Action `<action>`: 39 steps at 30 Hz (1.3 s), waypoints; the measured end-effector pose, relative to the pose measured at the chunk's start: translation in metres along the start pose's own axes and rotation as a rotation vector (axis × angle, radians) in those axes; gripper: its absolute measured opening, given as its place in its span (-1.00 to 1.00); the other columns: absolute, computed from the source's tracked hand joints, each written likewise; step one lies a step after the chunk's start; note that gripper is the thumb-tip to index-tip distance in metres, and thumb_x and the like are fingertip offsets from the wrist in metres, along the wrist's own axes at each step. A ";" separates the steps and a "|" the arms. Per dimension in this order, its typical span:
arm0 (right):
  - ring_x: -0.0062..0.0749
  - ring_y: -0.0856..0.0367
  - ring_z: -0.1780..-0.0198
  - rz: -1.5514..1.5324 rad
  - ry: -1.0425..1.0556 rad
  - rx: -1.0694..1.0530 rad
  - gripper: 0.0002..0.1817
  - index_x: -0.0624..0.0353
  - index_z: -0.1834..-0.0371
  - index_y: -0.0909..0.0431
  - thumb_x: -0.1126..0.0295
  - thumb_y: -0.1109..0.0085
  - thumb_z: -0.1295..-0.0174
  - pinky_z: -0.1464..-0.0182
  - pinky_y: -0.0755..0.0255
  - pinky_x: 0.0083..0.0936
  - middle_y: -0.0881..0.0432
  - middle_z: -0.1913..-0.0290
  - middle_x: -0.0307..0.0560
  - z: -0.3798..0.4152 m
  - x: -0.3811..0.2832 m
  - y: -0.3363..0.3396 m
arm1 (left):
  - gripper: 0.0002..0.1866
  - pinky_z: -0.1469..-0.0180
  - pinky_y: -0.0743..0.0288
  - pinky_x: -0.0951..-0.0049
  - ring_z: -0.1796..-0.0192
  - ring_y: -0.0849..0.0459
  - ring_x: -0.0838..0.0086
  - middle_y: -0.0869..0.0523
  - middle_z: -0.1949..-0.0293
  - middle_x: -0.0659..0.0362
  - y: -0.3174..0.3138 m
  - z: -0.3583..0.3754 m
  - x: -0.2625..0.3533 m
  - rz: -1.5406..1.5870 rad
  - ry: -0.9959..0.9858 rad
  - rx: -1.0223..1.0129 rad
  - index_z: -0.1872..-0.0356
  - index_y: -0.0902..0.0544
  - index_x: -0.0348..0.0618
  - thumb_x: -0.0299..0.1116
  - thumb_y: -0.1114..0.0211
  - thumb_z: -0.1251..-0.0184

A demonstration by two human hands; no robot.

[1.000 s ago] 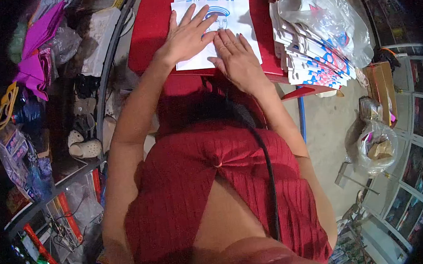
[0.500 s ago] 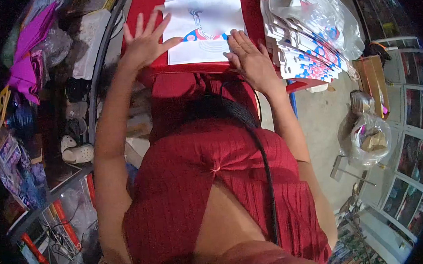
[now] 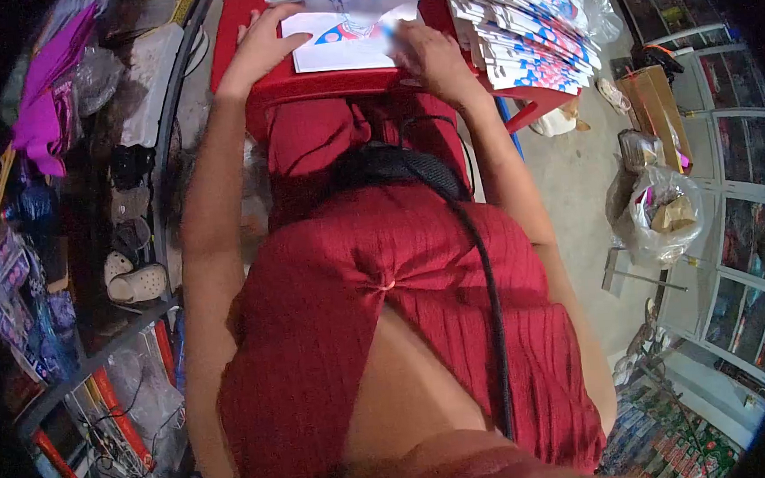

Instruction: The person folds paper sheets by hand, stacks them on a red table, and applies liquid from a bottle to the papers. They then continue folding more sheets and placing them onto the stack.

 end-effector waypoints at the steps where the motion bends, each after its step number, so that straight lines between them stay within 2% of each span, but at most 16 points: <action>1: -0.01 -0.49 -0.24 0.000 0.005 0.002 -0.61 0.12 -0.15 -0.50 0.18 -0.13 -0.35 -0.27 -0.26 0.15 -0.53 -0.24 0.01 0.001 -0.003 0.001 | -0.43 -0.48 0.06 -0.13 -0.47 -0.23 -0.15 -0.52 -0.30 -0.10 0.000 0.002 -0.003 -0.003 0.001 0.005 -0.26 -0.55 0.04 -0.09 -0.40 -0.23; 4: -0.01 -0.51 -0.18 -0.103 -0.045 -0.035 -0.65 0.14 -0.09 -0.51 0.26 -0.20 -0.28 -0.24 -0.29 0.08 -0.56 -0.13 0.04 0.003 -0.006 0.005 | -0.58 -0.21 -0.44 0.42 -0.15 -0.63 0.25 -0.64 -0.10 0.00 0.010 0.009 0.010 0.287 -0.122 0.119 -0.06 -0.67 -0.21 -0.22 -0.41 -0.23; 9: 0.07 -0.43 -0.26 0.191 0.186 0.267 -0.45 0.07 -0.19 -0.47 0.33 -0.34 -0.07 -0.20 -0.33 -0.05 -0.51 -0.17 0.08 -0.001 -0.048 0.009 | -0.70 -0.20 -0.44 0.47 -0.11 -0.62 0.42 -0.62 0.01 0.12 0.025 0.029 0.032 0.547 -0.009 0.145 -0.04 -0.67 -0.26 -0.42 -0.34 -0.30; 11: 0.09 -0.14 -0.50 0.141 0.158 0.172 -0.15 -0.12 -0.44 -0.29 0.30 -0.44 0.02 -0.41 -0.11 0.13 -0.25 -0.45 0.08 0.002 -0.072 0.017 | -0.72 -0.24 -0.41 0.51 -0.13 -0.59 0.50 -0.59 0.03 0.17 0.030 0.036 0.047 0.674 0.007 0.147 -0.04 -0.66 -0.29 -0.49 -0.31 -0.33; 19: 0.05 -0.07 -0.56 0.325 0.072 0.458 -0.42 -0.37 -0.37 -0.42 0.37 -0.02 -0.25 -0.44 0.28 0.41 -0.18 -0.54 0.06 0.000 -0.118 0.089 | -0.71 -0.34 -0.29 0.49 -0.28 -0.48 0.44 -0.53 -0.21 0.12 0.110 0.018 0.166 0.737 -0.194 0.065 -0.10 -0.65 -0.27 -0.49 -0.23 -0.38; 21: 0.00 -0.04 -0.58 0.259 0.000 0.463 -0.41 -0.34 -0.40 -0.41 0.40 0.01 -0.26 -0.45 0.37 0.40 -0.14 -0.56 0.04 0.007 -0.107 0.136 | -0.67 -0.23 -0.43 0.47 -0.10 -0.60 0.45 -0.62 -0.09 0.08 0.119 0.003 0.222 1.142 -0.327 -0.067 -0.10 -0.63 -0.28 -0.47 -0.28 -0.34; 23: 0.04 -0.19 -0.52 0.220 -0.006 0.568 -0.26 0.05 -0.42 -0.38 0.65 -0.05 -0.03 -0.53 0.10 -0.01 -0.31 -0.45 0.19 0.028 -0.072 0.181 | -0.50 -0.28 -0.38 0.35 -0.25 -0.53 0.33 -0.59 -0.24 0.01 0.111 -0.027 0.241 0.903 -0.464 -0.273 -0.14 -0.62 -0.31 -0.16 -0.32 -0.28; 24: -0.02 -0.20 -0.52 0.278 -0.032 0.590 -0.35 0.12 -0.41 -0.37 0.67 -0.01 -0.17 -0.53 0.02 -0.14 -0.33 -0.45 0.14 0.036 -0.061 0.178 | -0.26 -0.44 -0.19 -0.04 -0.53 -0.18 0.03 -0.07 -0.56 -0.04 0.116 -0.030 0.269 1.075 -0.542 -0.546 -0.50 -0.27 0.04 -0.05 -0.29 -0.34; 25: -0.13 -0.33 -0.47 -0.133 -0.238 0.793 -0.31 -0.07 -0.41 -0.40 0.66 -0.06 -0.14 -0.44 -0.18 -0.18 -0.39 -0.43 0.08 0.068 -0.035 0.208 | -0.31 -0.32 -0.43 0.13 -0.39 -0.42 0.10 -0.22 -0.50 -0.07 0.094 -0.077 0.273 0.779 -0.676 -0.450 -0.45 -0.35 0.01 -0.23 -0.35 -0.29; 26: -0.22 -0.49 -0.34 -0.058 -0.344 0.861 -0.34 0.08 -0.40 -0.38 0.75 0.00 -0.18 -0.31 -0.33 -0.46 -0.50 -0.34 0.09 0.089 -0.017 0.225 | -0.33 -0.33 -0.43 0.16 -0.38 -0.42 0.11 -0.26 -0.47 -0.08 0.089 -0.093 0.281 0.444 -0.766 -0.403 -0.45 -0.34 0.00 -0.24 -0.32 -0.32; 27: -0.32 -0.53 -0.26 -0.002 -0.614 0.795 -0.46 0.17 -0.39 -0.36 0.69 0.05 -0.33 -0.30 -0.32 -0.46 -0.54 -0.30 0.05 0.116 -0.002 0.237 | -0.35 -0.34 -0.43 0.19 -0.36 -0.43 0.12 -0.30 -0.45 -0.09 0.085 -0.103 0.291 0.109 -0.850 -0.342 -0.45 -0.34 0.00 -0.26 -0.30 -0.34; 29: -0.44 -0.54 -0.16 -0.251 -0.725 0.813 -0.57 0.25 -0.35 -0.38 0.58 0.01 -0.41 -0.23 -0.35 -0.50 -0.59 -0.16 -0.04 0.173 0.038 0.241 | -0.38 -0.37 -0.38 0.13 -0.38 -0.40 0.08 -0.37 -0.39 -0.12 0.064 -0.118 0.300 0.257 -0.678 -0.555 -0.42 -0.38 -0.02 -0.25 -0.30 -0.34; 31: -0.44 -0.59 -0.06 -0.337 -0.809 0.758 -0.58 0.23 -0.33 -0.40 0.56 0.04 -0.41 -0.14 -0.44 -0.49 -0.60 -0.11 -0.02 0.229 0.077 0.229 | -0.40 -0.37 -0.34 0.04 -0.36 -0.42 0.02 -0.42 -0.34 -0.14 0.035 -0.140 0.301 -0.334 -1.111 -0.358 -0.37 -0.43 -0.07 -0.24 -0.32 -0.30; 33: -0.44 -0.61 0.34 -0.694 -1.291 0.533 -0.57 0.20 -0.28 -0.42 0.57 0.18 -0.36 0.23 -0.54 -0.49 -0.64 0.11 -0.12 0.285 0.111 0.191 | -0.40 -0.35 -0.33 0.06 -0.29 -0.47 0.00 -0.48 -0.26 -0.13 0.027 -0.151 0.312 -0.184 -0.969 -0.551 -0.31 -0.49 -0.13 -0.25 -0.38 -0.23; 35: -0.45 -0.60 0.34 -0.820 -1.258 0.721 -0.51 0.21 -0.31 -0.39 0.63 0.23 -0.31 0.26 -0.52 -0.52 -0.64 0.11 -0.13 0.303 0.116 0.161 | -0.41 -0.31 -0.37 0.16 -0.25 -0.51 0.04 -0.54 -0.21 -0.11 0.027 -0.158 0.322 -0.292 -0.712 -0.785 -0.26 -0.53 -0.17 -0.27 -0.42 -0.18; 39: -0.45 -0.63 0.18 -0.677 -1.369 0.608 -0.46 0.19 -0.38 -0.31 0.66 0.23 -0.31 0.09 -0.53 -0.52 -0.62 -0.01 -0.09 0.309 0.124 0.168 | -0.56 -0.12 -0.46 0.22 -0.03 -0.59 0.10 -0.63 0.04 -0.07 0.038 -0.161 0.329 -0.487 -0.730 -0.681 -0.04 -0.66 -0.23 -0.33 -0.45 -0.11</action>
Point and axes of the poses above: each hand's wrist, its own z-axis away from the middle knuckle, its own y-axis out of the back of the hand, x = y × z, the point moved 3 cm from there along -z, towards the middle knuckle
